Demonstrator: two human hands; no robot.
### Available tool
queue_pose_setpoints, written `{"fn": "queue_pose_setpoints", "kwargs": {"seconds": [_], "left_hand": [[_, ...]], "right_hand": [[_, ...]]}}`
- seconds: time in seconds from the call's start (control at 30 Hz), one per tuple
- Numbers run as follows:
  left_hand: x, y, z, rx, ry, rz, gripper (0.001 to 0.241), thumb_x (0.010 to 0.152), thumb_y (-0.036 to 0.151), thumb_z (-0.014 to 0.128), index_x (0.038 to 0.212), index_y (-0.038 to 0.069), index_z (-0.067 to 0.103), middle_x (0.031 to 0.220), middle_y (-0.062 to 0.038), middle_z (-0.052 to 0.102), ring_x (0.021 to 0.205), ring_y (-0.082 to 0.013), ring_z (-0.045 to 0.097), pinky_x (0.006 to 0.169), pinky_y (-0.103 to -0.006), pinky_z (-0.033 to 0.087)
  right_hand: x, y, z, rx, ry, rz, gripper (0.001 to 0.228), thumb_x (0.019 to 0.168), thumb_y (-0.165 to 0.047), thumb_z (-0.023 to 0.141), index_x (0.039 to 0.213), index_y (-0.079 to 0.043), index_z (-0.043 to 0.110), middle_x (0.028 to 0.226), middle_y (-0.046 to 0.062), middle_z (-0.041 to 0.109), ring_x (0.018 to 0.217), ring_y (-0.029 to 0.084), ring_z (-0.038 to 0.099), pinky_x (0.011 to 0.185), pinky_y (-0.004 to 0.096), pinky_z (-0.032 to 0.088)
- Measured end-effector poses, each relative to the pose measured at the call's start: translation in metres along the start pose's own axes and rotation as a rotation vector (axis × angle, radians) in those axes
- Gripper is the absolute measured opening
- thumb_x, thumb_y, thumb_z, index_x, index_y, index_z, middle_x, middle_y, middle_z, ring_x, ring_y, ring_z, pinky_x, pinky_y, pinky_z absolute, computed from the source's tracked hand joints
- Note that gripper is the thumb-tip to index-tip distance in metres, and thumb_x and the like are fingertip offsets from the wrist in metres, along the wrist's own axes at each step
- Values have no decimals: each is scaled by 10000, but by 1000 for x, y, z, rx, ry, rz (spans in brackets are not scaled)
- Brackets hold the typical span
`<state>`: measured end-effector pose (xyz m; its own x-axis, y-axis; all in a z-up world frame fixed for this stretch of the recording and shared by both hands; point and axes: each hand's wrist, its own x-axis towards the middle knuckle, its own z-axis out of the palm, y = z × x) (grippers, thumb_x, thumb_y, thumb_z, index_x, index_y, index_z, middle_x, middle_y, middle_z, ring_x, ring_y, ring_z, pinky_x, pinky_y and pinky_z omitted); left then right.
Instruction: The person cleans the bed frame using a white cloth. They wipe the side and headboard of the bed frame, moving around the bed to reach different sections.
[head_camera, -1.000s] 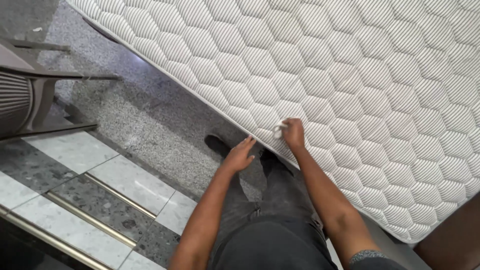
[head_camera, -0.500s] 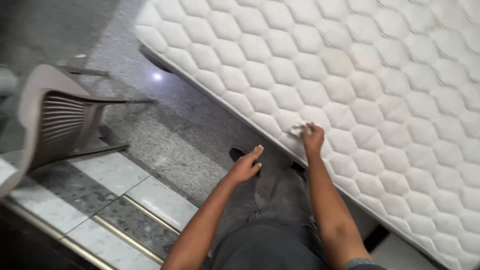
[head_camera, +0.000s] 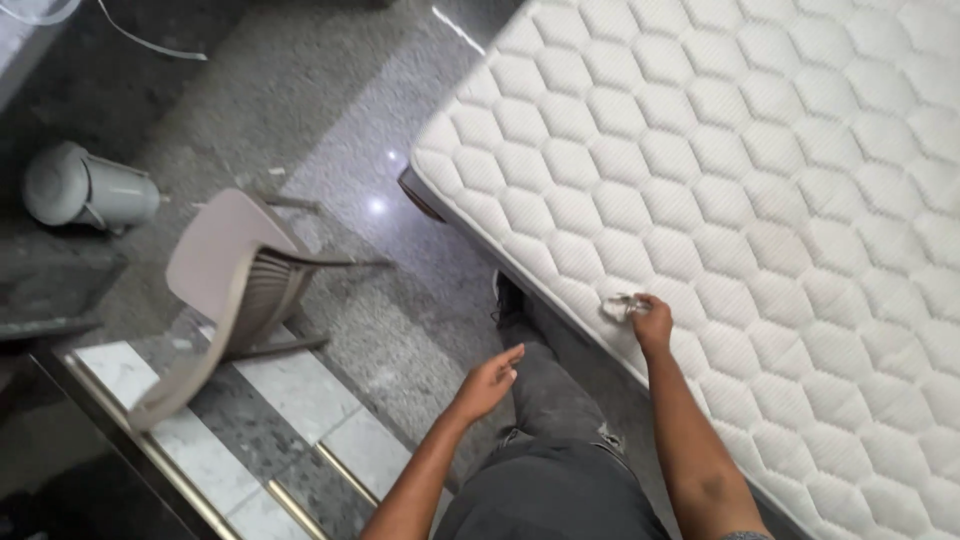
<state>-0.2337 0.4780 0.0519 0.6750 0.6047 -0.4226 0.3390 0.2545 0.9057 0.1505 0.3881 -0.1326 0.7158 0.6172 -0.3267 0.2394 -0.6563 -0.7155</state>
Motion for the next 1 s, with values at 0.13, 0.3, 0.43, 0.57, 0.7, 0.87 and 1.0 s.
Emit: {"fn": "queue_pose_setpoints", "kwargs": {"seconds": [0.13,0.3,0.43,0.57,0.7,0.87,1.0], "left_hand": [[29,13,-73,-25,-7,-5,518,1015,71,560,1524,69,466,1495,-114,588,1389,-200,554,1124,-326,441],[75,46,-172,53,39,-96,448,1014,103,557,1461,88,553,1470,-80,631,1372,-189,579,1116,-323,443],[115,44,-250,51,125,-30,359,988,88,577,1333,61,672,1448,-92,659,1361,-202,594,1109,-323,446],[150,52,-317,-5,164,112,271,997,84,578,1204,10,738,1447,-112,664,1315,-205,616,1071,-329,465],[178,60,-388,-131,156,56,301,986,104,595,1259,25,692,1385,-107,679,1253,-179,640,1043,-326,485],[206,52,-507,-223,157,151,323,982,89,609,1287,5,672,1326,-127,708,1242,-192,647,1082,-321,463],[203,72,-601,-206,225,181,295,980,81,611,1239,-32,698,1309,-138,721,1238,-207,655,1084,-331,466]], "right_hand": [[43,-72,54,-45,-40,-47,428,724,-36,754,1151,-23,739,1130,197,744,1057,319,713,933,410,553],[106,-53,165,-102,7,-332,299,843,-41,692,1139,-9,707,1119,196,732,1044,331,711,942,435,557],[127,-200,165,-164,-304,-99,282,801,-22,645,1067,-58,735,1116,173,724,1042,290,713,931,404,557],[147,-272,181,-190,-414,-155,437,726,36,692,1141,-88,755,1153,173,744,1077,307,727,941,409,580],[140,-341,192,-261,-272,-209,370,713,-9,734,1069,-105,766,1085,150,713,1036,334,707,906,439,570],[121,-424,230,-572,-101,-266,233,743,-271,835,929,-154,760,990,92,693,965,323,669,832,479,546],[111,-515,261,-882,-149,-241,114,824,-246,733,900,-162,732,928,66,708,954,298,667,979,559,485]]}}
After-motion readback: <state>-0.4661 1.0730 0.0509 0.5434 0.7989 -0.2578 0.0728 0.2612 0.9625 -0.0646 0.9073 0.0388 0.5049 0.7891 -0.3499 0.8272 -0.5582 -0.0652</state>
